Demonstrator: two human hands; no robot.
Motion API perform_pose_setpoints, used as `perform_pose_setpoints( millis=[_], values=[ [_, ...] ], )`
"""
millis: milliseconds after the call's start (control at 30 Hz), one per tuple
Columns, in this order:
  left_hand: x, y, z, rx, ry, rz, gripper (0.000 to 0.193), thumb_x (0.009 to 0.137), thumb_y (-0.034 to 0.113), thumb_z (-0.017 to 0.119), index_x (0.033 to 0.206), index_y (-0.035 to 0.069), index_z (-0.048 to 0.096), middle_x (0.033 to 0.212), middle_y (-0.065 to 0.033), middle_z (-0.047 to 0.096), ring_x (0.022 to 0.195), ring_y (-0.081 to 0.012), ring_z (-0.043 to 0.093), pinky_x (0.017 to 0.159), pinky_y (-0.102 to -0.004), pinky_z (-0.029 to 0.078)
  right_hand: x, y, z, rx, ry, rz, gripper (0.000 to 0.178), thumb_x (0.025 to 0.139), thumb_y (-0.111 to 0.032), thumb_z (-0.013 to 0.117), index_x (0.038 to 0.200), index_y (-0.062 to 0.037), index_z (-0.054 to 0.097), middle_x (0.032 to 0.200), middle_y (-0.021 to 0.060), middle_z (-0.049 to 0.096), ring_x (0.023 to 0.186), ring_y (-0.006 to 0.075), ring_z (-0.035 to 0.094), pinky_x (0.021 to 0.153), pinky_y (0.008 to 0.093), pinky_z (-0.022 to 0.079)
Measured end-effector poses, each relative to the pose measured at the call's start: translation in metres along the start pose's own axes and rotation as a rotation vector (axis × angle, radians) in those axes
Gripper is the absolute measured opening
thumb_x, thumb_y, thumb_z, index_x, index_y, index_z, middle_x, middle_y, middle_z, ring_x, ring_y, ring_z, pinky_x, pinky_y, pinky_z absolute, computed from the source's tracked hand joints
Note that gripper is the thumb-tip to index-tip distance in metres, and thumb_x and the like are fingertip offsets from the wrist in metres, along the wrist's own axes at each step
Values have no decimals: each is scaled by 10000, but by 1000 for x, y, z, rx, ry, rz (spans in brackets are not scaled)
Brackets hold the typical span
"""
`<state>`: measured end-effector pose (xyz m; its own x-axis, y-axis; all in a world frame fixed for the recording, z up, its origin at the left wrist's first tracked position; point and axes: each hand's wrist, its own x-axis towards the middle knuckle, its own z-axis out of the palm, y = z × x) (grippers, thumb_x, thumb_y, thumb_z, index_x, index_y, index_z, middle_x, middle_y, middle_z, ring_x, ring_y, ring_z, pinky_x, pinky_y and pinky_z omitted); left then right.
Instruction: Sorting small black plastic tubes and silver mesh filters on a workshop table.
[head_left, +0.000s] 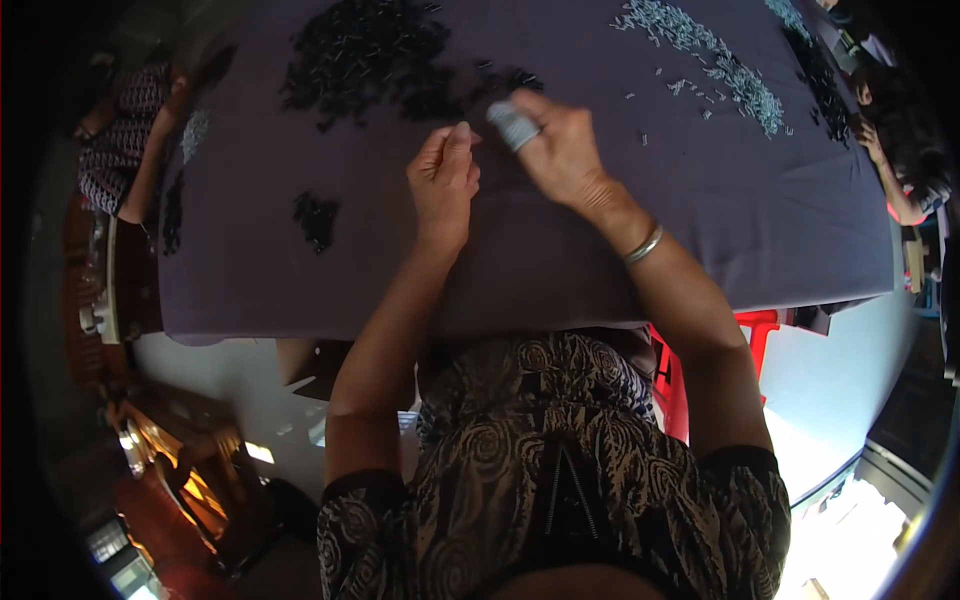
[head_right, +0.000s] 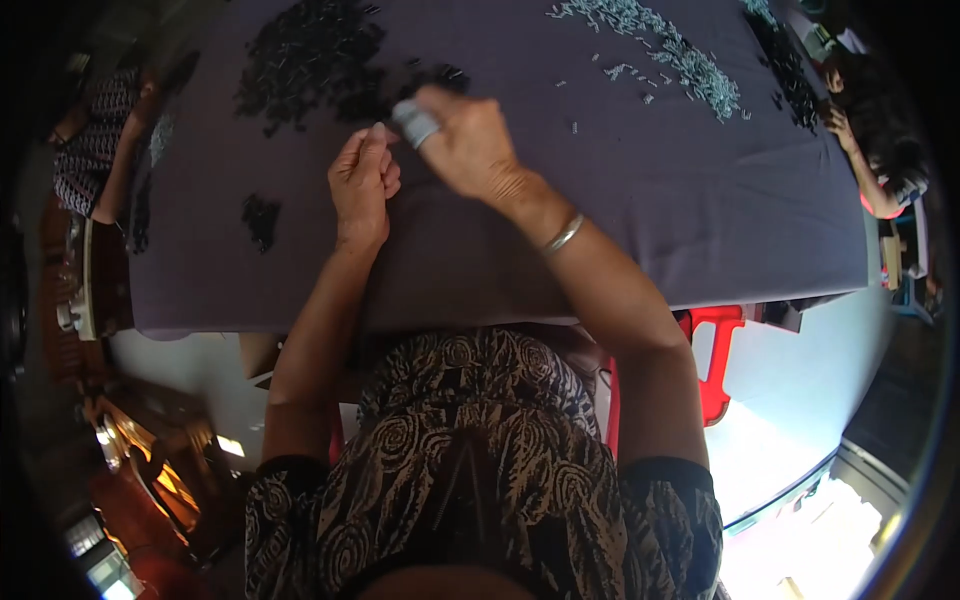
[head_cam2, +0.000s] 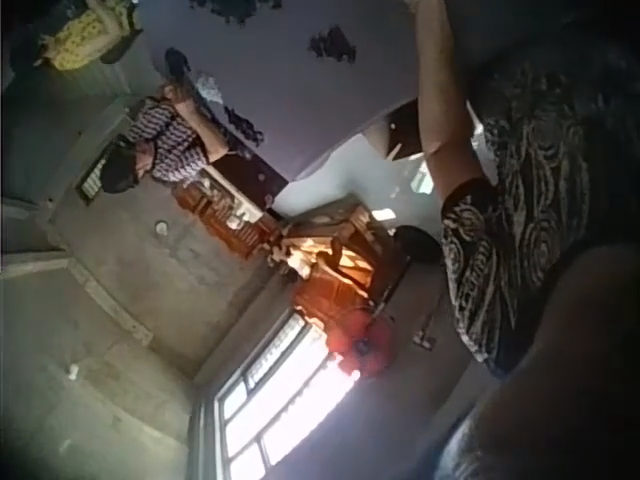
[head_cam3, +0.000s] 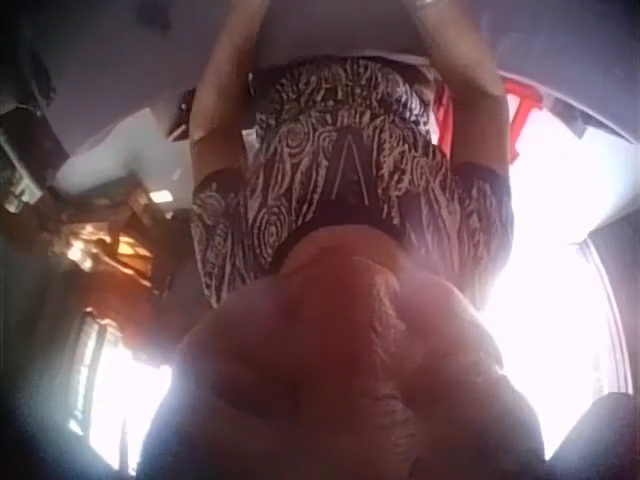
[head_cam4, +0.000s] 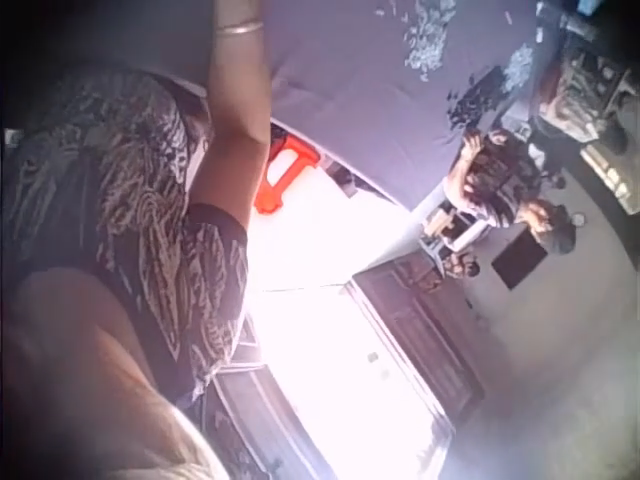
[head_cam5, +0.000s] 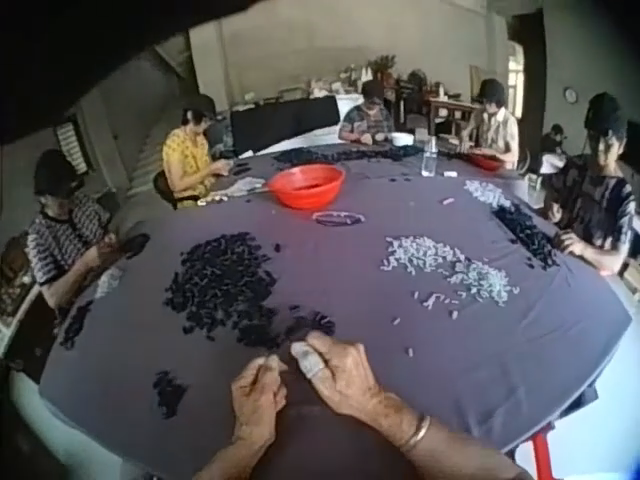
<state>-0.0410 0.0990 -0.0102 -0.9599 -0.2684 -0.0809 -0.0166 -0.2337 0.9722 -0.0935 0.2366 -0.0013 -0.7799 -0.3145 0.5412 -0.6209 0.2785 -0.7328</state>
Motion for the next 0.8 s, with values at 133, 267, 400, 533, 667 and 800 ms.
perform_pose_setpoints(
  millis=[133,267,400,533,667,800],
  values=[
    [5,-2,-4,-100,103,69,157,923,165,528,870,30,589,608,29,421,529,-44,393,439,-192,325,24,30,-36,12,8,274,164,841,-176,625,856,-14,641,649,68,613,603,80,534,574,261,450],
    [6,-8,-4,-35,50,131,147,908,164,558,866,33,610,620,38,463,543,-31,421,452,-188,343,18,41,-52,145,-172,328,107,797,-41,645,902,-44,663,761,21,656,715,79,567,668,227,460],
    [7,-7,-10,18,39,224,169,920,174,540,907,21,609,628,23,475,522,-24,413,436,-182,345,16,34,-39,52,-332,220,101,783,-38,659,884,-35,654,795,19,610,719,109,566,656,251,468],
    [7,-11,-12,23,46,234,172,920,177,540,912,21,612,624,24,478,515,-25,413,440,-182,349,13,17,-32,-109,-383,142,124,738,13,664,854,-26,647,760,43,556,688,152,565,617,286,459],
    [7,-13,-8,83,31,200,114,888,127,571,893,23,619,645,28,493,574,-48,471,507,-191,399,10,25,-29,-168,-355,19,131,712,26,665,833,-17,641,764,62,569,679,167,575,607,289,461],
    [7,-16,-7,143,-44,278,117,870,105,584,954,31,615,803,-6,556,660,-78,565,544,-213,466,10,17,-27,-185,-331,59,115,691,9,669,796,-5,625,754,72,576,649,195,579,602,306,468]
  ],
)
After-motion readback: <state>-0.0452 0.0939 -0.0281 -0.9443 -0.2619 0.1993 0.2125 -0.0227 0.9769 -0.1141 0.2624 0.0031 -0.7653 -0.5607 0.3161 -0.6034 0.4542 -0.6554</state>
